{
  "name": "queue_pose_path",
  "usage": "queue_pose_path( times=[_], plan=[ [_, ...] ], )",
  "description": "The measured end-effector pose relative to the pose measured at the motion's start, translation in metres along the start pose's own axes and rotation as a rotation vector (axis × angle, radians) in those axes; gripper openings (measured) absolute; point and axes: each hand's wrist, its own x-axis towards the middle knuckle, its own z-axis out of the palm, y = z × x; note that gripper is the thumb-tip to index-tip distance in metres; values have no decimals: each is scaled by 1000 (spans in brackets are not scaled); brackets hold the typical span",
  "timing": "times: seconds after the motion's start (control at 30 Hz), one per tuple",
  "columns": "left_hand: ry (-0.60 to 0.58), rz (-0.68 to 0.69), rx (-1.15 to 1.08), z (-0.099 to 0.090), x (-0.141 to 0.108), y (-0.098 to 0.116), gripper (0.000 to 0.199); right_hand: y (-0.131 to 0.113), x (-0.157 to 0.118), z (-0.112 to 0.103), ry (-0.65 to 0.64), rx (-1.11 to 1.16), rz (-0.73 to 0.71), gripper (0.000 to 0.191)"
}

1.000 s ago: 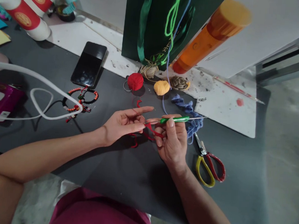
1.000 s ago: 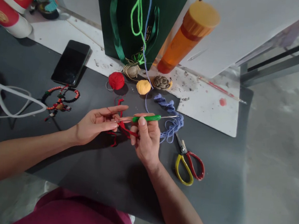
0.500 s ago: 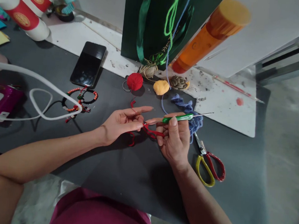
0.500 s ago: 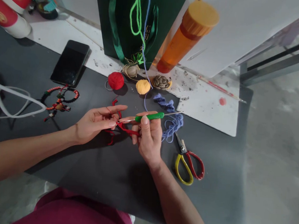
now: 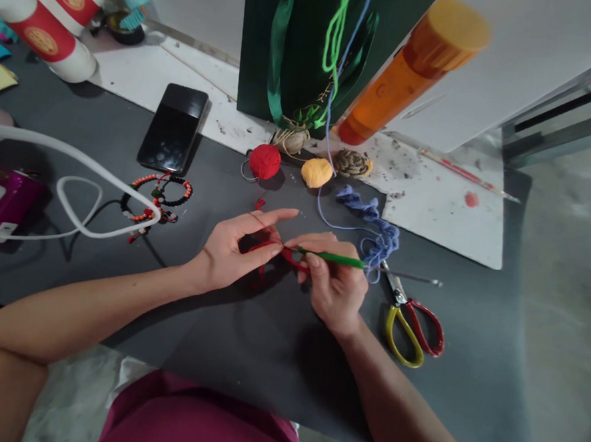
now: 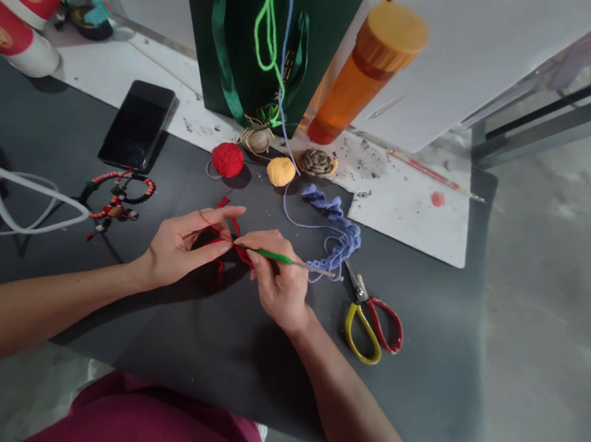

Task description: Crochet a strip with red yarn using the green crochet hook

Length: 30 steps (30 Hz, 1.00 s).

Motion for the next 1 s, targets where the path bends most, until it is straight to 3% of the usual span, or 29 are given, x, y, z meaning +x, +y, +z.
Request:
queue_pose_path(
  times=[0.13, 0.27, 0.43, 0.63, 1.0],
  plan=[
    [0, -132, -244, 4, 0, 0, 64, 4, -2, 0, -15, -163, -215, 23],
    [-42, -351, -536, 3, 1, 0, 69, 2, -2, 1, -20, -121, -230, 33],
    [-103, -522, -637, -1, 4, -2, 71, -3, -5, 9, 141, 59, -12, 13],
    [-79, -516, -616, 0, 6, 1, 77, -1, -8, 12, 320, 52, 153, 4],
    [-101, -450, -606, 0, 7, -1, 53, 2, 2, 11, 189, 463, 459, 21]
  ],
)
